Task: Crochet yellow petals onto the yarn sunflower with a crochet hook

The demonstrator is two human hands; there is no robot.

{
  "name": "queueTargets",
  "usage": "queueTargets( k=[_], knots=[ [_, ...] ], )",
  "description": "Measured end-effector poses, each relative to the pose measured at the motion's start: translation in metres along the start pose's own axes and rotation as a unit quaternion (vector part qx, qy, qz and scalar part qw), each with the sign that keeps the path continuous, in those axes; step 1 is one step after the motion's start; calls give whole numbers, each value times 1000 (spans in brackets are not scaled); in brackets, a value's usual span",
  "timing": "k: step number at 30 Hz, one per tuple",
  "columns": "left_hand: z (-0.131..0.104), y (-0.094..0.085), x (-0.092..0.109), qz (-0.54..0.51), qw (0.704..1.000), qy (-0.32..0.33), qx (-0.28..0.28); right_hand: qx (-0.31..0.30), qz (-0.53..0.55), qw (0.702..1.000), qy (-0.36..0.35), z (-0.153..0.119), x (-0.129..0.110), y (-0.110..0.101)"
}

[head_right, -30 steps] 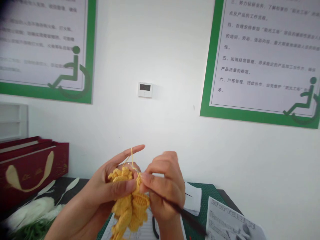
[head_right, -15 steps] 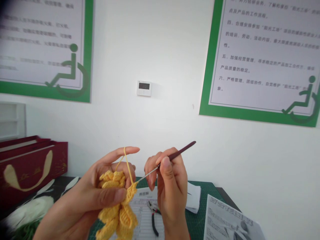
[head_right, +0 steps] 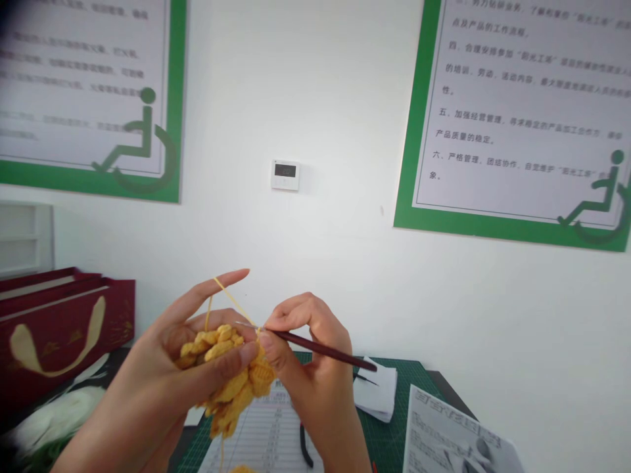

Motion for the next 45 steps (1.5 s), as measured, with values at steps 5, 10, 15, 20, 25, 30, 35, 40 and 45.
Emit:
queueTargets(
  k=[5,10,15,20,25,30,35,40,45],
  knots=[
    [-4,0,3,-16,999,30,40,-23,-192,973,-128,-5,-20,5],
    [2,6,-9,-87,994,-57,-21,130,-28,988,-73,-11,0,3],
    [4,0,-7,-54,998,-34,-3,100,186,969,128,-10,35,13],
    [5,2,-8,-20,999,-36,-28,101,154,974,133,-9,31,0],
    [7,0,-9,11,999,-40,-35,106,152,975,126,-8,29,-4],
    [10,0,-11,15,998,-52,-41,81,140,981,108,-6,27,-7],
    [12,0,-14,18,997,-54,-55,22,127,989,72,-3,20,-11],
    [13,0,-16,20,996,-60,-57,1,83,996,32,2,9,-14],
    [14,0,-15,18,996,-64,-54,-34,14,999,-18,4,-3,-14]
  ],
)
Point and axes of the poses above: each hand's wrist, its own z-axis towards the middle knuckle, its own y-axis out of the palm, x = y × z, the point moved 8 cm from there along z, towards the middle knuckle, and after that the axes turned 12 degrees about -y, right-handed, at the moved point
